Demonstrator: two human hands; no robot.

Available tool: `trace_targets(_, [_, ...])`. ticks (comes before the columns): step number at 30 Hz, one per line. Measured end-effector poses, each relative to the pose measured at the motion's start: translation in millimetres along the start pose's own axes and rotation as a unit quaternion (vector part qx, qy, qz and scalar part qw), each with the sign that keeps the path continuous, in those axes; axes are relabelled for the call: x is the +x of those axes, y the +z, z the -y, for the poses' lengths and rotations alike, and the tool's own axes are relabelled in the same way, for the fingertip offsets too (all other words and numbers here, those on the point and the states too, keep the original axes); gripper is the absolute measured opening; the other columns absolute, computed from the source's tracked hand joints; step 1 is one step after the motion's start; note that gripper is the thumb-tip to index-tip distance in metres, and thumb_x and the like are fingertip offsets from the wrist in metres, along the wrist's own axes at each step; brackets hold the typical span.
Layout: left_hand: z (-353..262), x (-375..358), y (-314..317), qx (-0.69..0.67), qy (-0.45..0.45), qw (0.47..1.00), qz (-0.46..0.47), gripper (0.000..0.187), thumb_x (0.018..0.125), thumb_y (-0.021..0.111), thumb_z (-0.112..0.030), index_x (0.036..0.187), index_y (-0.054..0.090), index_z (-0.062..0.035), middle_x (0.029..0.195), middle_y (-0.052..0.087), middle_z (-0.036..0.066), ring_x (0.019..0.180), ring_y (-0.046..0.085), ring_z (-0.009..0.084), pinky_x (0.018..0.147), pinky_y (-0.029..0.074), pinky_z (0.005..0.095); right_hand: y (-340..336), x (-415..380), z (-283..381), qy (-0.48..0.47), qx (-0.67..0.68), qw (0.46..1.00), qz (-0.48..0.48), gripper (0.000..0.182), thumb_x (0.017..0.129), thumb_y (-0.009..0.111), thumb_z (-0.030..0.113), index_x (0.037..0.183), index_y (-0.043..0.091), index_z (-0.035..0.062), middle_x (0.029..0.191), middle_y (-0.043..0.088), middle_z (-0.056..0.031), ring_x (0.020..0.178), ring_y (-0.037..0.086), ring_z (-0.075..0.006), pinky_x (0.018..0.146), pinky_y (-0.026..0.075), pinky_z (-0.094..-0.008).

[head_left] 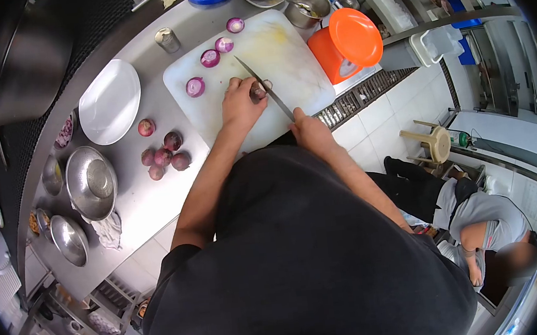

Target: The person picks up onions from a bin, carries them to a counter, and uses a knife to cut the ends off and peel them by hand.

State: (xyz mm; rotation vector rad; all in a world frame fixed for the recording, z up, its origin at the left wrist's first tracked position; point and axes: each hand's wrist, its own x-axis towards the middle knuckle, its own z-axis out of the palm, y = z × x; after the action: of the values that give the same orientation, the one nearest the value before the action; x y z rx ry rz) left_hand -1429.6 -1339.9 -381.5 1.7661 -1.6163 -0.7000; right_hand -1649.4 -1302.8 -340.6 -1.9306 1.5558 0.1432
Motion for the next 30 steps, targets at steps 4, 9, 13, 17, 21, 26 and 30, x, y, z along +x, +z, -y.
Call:
trace_targets(4, [3.5, -3.9, -2.8, -0.007, 0.011, 1.0, 0.0, 0.054, 0.078, 0.089, -0.019, 0.129, 0.071, -0.0102, 0.118, 0.066, 0.01, 0.109, 0.069, 0.0321, 0.096, 0.057, 0.0418, -1.2, 0.1, 3.2, 0.012, -0.003, 1.0, 0.004, 0.028, 0.107, 0.063, 0.025, 0.118, 0.051, 0.0019, 0.094, 0.075, -0.028, 0.095, 0.074, -0.0491, 0.082, 0.058, -0.0601])
trace_targets(9, [2.5, -2.4, -6.3, 0.001, 0.016, 1.0, 0.002, 0.054, 0.079, 0.088, -0.019, 0.129, 0.071, -0.0096, 0.118, 0.069, 0.01, 0.108, 0.07, 0.0301, 0.094, 0.058, 0.0405, -1.4, 1.0, 2.8, 0.016, -0.008, 1.0, 0.005, 0.027, 0.107, 0.063, 0.024, 0.118, 0.051, 0.0023, 0.094, 0.075, -0.0276, 0.094, 0.074, -0.0487, 0.082, 0.058, -0.06])
trace_targets(13, [5.0, -4.0, -7.7, -0.042, 0.02, 0.999, 0.001, 0.053, 0.079, 0.088, -0.016, 0.129, 0.071, -0.0082, 0.115, 0.071, 0.011, 0.102, 0.073, 0.028, 0.091, 0.059, 0.0386, -3.1, -0.9, 4.3, 0.01, 0.002, 1.0, -0.001, 0.027, 0.107, 0.063, 0.024, 0.118, 0.051, 0.0023, 0.094, 0.075, -0.0275, 0.094, 0.074, -0.0482, 0.082, 0.058, -0.0596])
trace_targets(17, [6.1, -7.0, -6.6, -0.072, 0.012, 0.997, -0.004, 0.05, 0.08, 0.085, -0.016, 0.127, 0.069, -0.0082, 0.114, 0.072, 0.01, 0.102, 0.073, 0.028, 0.09, 0.059, 0.04, -4.9, -1.7, 4.8, 0.009, 0.003, 1.0, 0.003, 0.027, 0.107, 0.063, 0.024, 0.118, 0.051, 0.0024, 0.094, 0.075, -0.0271, 0.094, 0.074, -0.0475, 0.083, 0.058, -0.0588])
trace_targets(21, [10.6, -7.9, -3.1, -0.126, -0.01, 0.992, -0.002, 0.049, 0.081, 0.084, -0.016, 0.127, 0.067, -0.0077, 0.116, 0.073, 0.011, 0.102, 0.073, 0.028, 0.092, 0.058, 0.0415, -2.7, -1.0, 2.5, 0.004, 0.007, 1.0, -0.006, 0.027, 0.106, 0.063, 0.024, 0.116, 0.05, 0.0023, 0.091, 0.074, -0.0275, 0.092, 0.074, -0.0486, 0.081, 0.057, -0.059])
trace_targets(26, [11.8, -11.8, -5.5, -0.042, 0.095, 0.993, -0.055, 0.047, 0.082, 0.085, -0.014, 0.126, 0.069, -0.0062, 0.121, 0.071, 0.013, 0.098, 0.073, 0.0255, 0.085, 0.06, 0.0371, 4.9, 0.3, -4.1, -0.021, 0.011, 0.999, -0.037, 0.027, 0.105, 0.064, 0.022, 0.114, 0.05, 0.0016, 0.083, 0.072, -0.0285, 0.085, 0.073, -0.0505, 0.076, 0.056, -0.0603])
trace_targets(30, [14.1, -13.7, -9.4, 0.034, 0.142, 0.984, -0.104, 0.046, 0.082, 0.086, -0.012, 0.125, 0.071, -0.0059, 0.121, 0.068, 0.012, 0.094, 0.073, 0.0215, 0.08, 0.062, 0.0328, 5.3, -0.2, -5.0, -0.025, 0.014, 0.999, -0.043, 0.027, 0.105, 0.064, 0.022, 0.115, 0.05, 0.0014, 0.082, 0.072, -0.0282, 0.084, 0.073, -0.0502, 0.075, 0.056, -0.0605])
